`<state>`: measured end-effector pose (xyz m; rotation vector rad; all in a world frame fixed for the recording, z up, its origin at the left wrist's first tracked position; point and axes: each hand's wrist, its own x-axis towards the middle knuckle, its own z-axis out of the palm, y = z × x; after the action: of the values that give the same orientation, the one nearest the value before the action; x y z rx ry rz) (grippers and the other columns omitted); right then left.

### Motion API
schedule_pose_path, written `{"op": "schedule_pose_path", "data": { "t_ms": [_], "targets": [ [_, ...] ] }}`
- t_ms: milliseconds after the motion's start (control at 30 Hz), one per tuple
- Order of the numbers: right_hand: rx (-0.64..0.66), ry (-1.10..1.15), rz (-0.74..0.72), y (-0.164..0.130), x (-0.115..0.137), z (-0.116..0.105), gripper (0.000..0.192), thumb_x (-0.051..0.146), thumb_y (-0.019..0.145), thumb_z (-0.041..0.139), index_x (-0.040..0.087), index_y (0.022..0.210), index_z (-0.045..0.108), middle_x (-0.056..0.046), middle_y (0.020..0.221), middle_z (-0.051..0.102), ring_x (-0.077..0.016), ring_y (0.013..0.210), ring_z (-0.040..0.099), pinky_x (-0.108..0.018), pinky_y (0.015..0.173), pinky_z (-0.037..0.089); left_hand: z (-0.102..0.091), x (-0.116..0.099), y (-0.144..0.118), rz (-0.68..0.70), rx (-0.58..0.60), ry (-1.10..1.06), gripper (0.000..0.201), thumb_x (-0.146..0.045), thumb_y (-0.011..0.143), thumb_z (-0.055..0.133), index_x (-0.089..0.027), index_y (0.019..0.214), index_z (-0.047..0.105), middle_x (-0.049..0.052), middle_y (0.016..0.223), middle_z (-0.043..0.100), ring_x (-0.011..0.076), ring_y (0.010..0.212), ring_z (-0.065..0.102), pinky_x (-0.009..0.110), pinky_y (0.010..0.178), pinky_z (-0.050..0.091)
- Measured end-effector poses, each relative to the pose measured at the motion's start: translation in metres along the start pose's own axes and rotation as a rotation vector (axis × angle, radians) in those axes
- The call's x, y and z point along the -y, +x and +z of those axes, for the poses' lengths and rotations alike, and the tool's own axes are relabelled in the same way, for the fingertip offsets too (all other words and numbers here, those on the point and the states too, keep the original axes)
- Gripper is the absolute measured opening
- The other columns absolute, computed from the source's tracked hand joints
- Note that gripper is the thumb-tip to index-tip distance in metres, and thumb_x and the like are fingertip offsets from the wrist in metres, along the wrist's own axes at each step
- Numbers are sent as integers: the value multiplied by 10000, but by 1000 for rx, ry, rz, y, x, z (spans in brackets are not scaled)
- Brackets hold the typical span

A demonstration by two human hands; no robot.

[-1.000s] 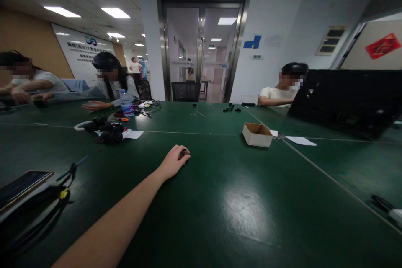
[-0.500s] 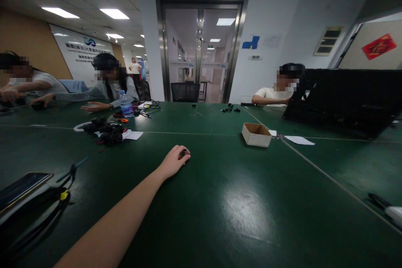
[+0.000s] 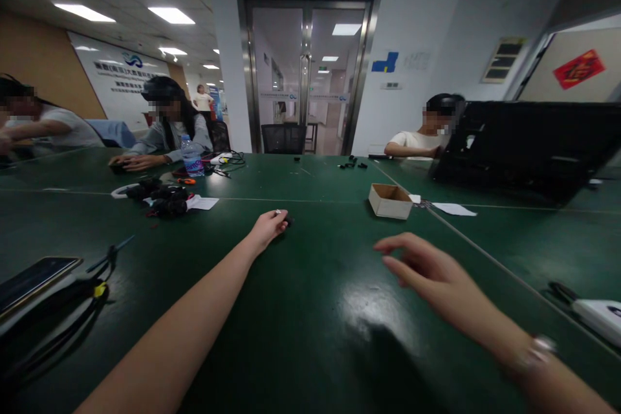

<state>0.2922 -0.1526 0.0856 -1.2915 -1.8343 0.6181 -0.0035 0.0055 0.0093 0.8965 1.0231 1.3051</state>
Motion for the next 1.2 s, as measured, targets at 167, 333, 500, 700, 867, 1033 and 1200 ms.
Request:
{"op": "schedule_pose_path", "data": {
  "t_ms": [167,333,500,700,867,1033,1200],
  "targets": [
    [176,477,291,90,-20,103,245,308,780,683,175,972,608,-41,759,615,-116,536,578,-216,466,483,19,7,-4,-8,-49,-297,79,-163,818,623,-115,880,626,26,749,572,31,571,525,119,543,446],
    [216,862,294,143,-36,166,219,247,811,672,150,968,554,-58,775,646,-117,588,628,-195,527,531,15,4,-4,36,-43,-284,86,-167,789,660,-116,846,621,7,720,549,27,552,503,115,529,432],
    [147,928,269,152,-40,175,278,193,783,702,149,1008,546,-51,764,651,-128,602,647,-199,551,546,11,2,1,31,-18,-277,58,-149,804,631,-121,851,611,4,717,547,30,560,511,117,539,432],
    [148,968,222,150,-47,175,298,183,711,760,140,953,591,-36,719,647,-120,595,636,-199,554,536,14,8,-1,52,24,-179,225,-333,848,579,-113,889,609,46,778,588,63,594,545,168,575,461],
    [154,983,218,150,-47,174,321,178,686,775,140,957,608,-38,739,648,-118,599,630,-200,543,530,10,10,0,102,1,-131,263,-366,855,554,-117,898,627,54,840,589,56,612,520,158,572,443],
    [160,992,234,148,-45,172,281,153,705,754,141,952,621,-44,751,648,-117,604,626,-202,550,534,5,10,2,112,-43,-113,163,-243,838,567,-144,960,609,36,841,565,56,622,510,168,590,447],
    [135,987,256,147,-43,171,266,150,722,739,131,955,613,-45,733,646,-109,592,622,-190,554,531,2,12,1,183,-23,-88,174,-176,776,615,-145,945,587,30,864,581,81,719,559,202,675,461]
  ]
}}
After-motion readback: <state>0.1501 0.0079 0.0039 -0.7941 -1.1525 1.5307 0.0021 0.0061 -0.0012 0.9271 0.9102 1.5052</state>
